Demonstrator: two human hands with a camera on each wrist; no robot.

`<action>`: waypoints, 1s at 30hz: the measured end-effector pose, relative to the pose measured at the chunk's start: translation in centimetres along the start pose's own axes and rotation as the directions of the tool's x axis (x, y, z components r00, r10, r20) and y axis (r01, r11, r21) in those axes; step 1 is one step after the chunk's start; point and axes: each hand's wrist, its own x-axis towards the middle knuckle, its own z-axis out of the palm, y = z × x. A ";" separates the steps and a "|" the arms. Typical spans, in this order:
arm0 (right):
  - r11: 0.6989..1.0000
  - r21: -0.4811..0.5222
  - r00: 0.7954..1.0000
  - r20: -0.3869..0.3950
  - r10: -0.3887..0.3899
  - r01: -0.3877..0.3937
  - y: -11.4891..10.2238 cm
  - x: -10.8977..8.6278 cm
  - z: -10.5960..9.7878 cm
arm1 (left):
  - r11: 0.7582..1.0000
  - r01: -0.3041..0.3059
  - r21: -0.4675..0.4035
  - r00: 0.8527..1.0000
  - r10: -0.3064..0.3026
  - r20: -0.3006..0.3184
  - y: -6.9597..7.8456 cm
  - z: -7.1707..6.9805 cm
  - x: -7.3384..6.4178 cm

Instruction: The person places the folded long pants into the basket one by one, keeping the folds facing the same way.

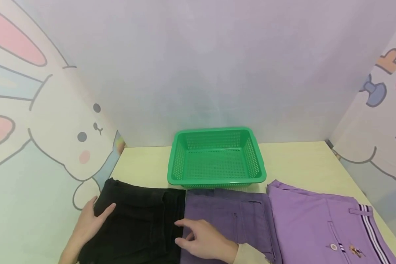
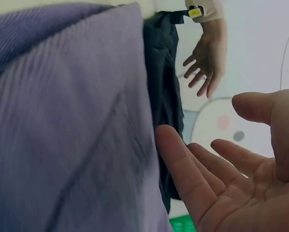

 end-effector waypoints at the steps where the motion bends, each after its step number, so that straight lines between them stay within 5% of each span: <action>1: 1.000 -0.001 1.000 0.009 -0.003 0.003 0.1 0.2 0.3 | 1.000 0.014 0.007 1.000 -0.014 0.013 -0.3 0.0 0.1; 12: 0.998 0.003 0.998 0.009 0.057 -0.057 0.1 2.1 1.7 | 0.998 0.056 -0.003 0.991 -0.055 0.120 -2.2 0.4 0.8; 23: 0.976 0.029 0.970 -0.113 0.216 -0.214 -0.2 3.1 2.3 | 0.995 0.073 0.065 0.992 -0.080 0.097 -2.8 0.3 1.3; 30: 0.969 0.035 0.957 -0.153 0.246 -0.243 -0.8 3.6 2.9 | 0.991 0.099 0.094 0.990 -0.108 0.094 -3.4 0.3 1.3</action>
